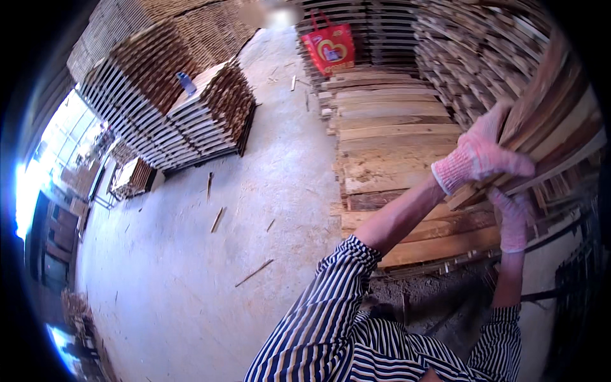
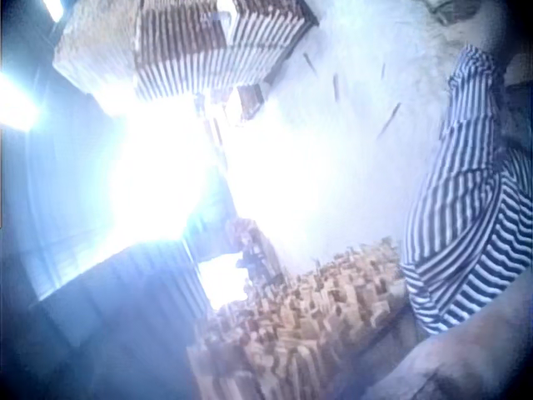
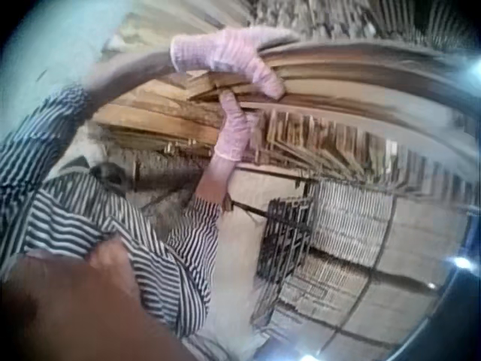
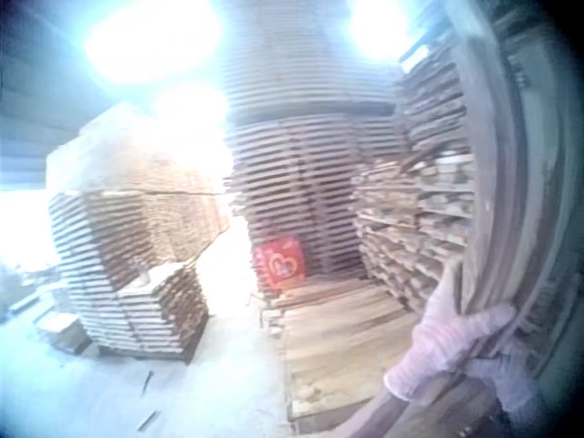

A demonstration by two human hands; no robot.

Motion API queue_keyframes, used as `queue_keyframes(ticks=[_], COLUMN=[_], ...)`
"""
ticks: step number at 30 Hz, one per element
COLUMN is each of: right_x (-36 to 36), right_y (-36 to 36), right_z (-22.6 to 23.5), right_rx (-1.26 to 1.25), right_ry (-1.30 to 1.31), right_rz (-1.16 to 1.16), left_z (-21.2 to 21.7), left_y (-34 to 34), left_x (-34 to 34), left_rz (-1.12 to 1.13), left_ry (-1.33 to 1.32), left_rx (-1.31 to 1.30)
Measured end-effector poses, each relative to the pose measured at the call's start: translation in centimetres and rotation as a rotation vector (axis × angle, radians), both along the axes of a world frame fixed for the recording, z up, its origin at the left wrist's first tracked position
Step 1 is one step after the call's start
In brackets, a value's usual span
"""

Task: The person repeatedly picks up bundles of wooden planks from a large pile and stacks them onto a metal rack. They handle the wood by hand, arranging the planks in layers to build up the stack.

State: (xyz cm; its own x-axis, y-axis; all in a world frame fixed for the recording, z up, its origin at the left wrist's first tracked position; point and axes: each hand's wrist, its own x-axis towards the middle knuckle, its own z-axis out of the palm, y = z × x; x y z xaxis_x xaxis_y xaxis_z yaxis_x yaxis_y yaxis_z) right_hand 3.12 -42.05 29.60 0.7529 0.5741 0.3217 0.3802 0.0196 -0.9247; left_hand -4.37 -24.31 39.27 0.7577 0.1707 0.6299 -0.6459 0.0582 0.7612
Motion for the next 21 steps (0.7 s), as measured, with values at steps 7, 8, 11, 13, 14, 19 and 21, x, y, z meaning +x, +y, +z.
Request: queue_keyframes(ticks=[7,8,11,13,14,19,21], right_x=[4.0,4.7,4.8,3.4,2.1,-4.8,-7.8], right_y=[2.3,1.9,1.4,2.4,3.2,8.6,11.3], right_z=[-6.7,-7.0,-7.3,-6.8,-6.4,1.2,4.8], right_rx=[-0.316,-0.331,-0.450,-0.708,-0.662,-0.776,-0.692], right_ry=[-0.296,-0.424,-0.474,-0.654,-0.672,-0.662,-0.450], right_rz=[-0.129,-0.101,-0.180,-0.263,-0.211,-0.362,-0.333], left_z=[-8.6,-8.6,-8.4,-8.3,-8.3,-5.1,-3.7], left_y=[7.0,7.6,9.4,11.4,12.7,19.3,23.1], left_x=[-0.2,-0.3,-1.5,-3.0,-4.1,-8.5,-10.1], left_rz=[0.053,0.059,0.031,0.013,-0.027,-0.236,-0.043], left_ry=[0.259,0.205,0.143,0.166,0.103,0.022,-0.011], left_rx=[0.198,0.142,0.006,-0.080,-0.148,-0.505,-0.456])
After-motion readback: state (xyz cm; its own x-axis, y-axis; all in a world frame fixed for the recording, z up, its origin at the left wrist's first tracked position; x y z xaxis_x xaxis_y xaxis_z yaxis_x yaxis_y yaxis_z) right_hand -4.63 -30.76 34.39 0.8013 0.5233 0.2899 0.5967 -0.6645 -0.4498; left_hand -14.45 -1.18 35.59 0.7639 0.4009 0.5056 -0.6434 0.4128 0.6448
